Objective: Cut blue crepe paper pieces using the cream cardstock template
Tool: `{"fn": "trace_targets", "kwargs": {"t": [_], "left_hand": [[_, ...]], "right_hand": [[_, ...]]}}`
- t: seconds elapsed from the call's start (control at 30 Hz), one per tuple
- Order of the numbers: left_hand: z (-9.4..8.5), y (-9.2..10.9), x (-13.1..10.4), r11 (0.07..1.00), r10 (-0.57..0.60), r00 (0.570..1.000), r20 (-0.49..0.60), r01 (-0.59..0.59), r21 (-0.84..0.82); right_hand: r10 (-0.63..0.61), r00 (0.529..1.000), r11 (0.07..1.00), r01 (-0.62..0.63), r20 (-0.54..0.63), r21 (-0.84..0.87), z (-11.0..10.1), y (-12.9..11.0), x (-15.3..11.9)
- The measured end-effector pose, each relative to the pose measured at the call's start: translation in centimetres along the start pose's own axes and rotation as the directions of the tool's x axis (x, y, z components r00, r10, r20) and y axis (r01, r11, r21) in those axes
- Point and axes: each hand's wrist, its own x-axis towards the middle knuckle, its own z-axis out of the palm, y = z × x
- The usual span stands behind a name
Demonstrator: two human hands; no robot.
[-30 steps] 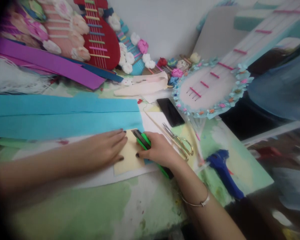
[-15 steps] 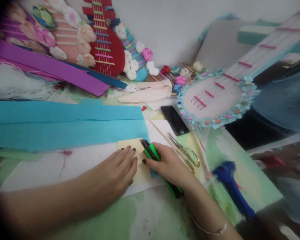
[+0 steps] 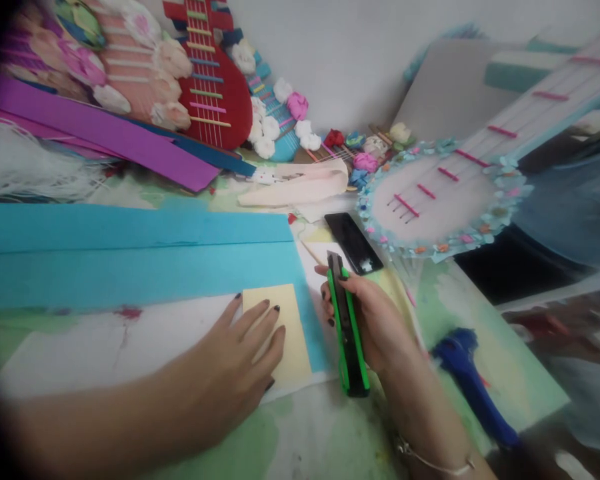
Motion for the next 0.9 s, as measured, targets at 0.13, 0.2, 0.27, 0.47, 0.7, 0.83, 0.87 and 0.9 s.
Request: {"fn": "trace_targets", "kwargs": {"t": [0.13, 0.2, 0.27, 0.47, 0.7, 0.83, 0.87, 0.9], "left_hand": [[-0.3, 0.0, 0.1, 0.999, -0.029, 0.999, -0.029, 0.028, -0.030], [-0.4, 0.0, 0.1, 0.998, -0.040, 0.998, -0.042, 0.038, -0.046], [-0.4, 0.0, 0.0, 0.998, -0.046, 0.998, -0.037, 0.044, -0.054], [-0.5, -0.1, 0.0, 0.994, -0.052, 0.999, -0.007, 0.051, -0.094], [-0.8, -0.9, 0.5, 0.979, -0.074, 0.996, 0.047, 0.081, -0.186], [-0.7, -0.9, 0.5, 0.980, -0.075, 0.996, 0.040, 0.081, -0.181], [-0.6, -0.9, 0.4, 0.982, -0.070, 0.997, 0.031, 0.075, -0.174], [-0.5, -0.8, 0.3, 0.984, -0.065, 0.998, 0.024, 0.068, -0.162]], "right_hand": [[0.001, 0.999, 0.997, -0.005, -0.051, -0.074, 0.2, 0.5, 0.5], [0.013, 0.999, 0.993, -0.019, -0.052, -0.116, 0.4, 0.7, 0.8], [0.023, 0.999, 0.991, -0.029, -0.047, -0.134, 0.4, 1.0, 0.9], [0.022, 1.000, 0.991, -0.019, 0.020, -0.133, 0.1, 1.0, 0.7], [-0.082, 0.997, 0.996, 0.082, 0.017, -0.020, -0.7, 0.2, 1.0], [-0.187, 0.981, 0.977, 0.182, 0.042, 0.114, -1.2, -0.1, 0.8], [-0.211, 0.975, 0.970, 0.201, 0.064, 0.136, -1.1, -0.1, 0.7], [-0.229, 0.969, 0.966, 0.215, 0.094, 0.145, -1.0, -0.1, 0.5]]}}
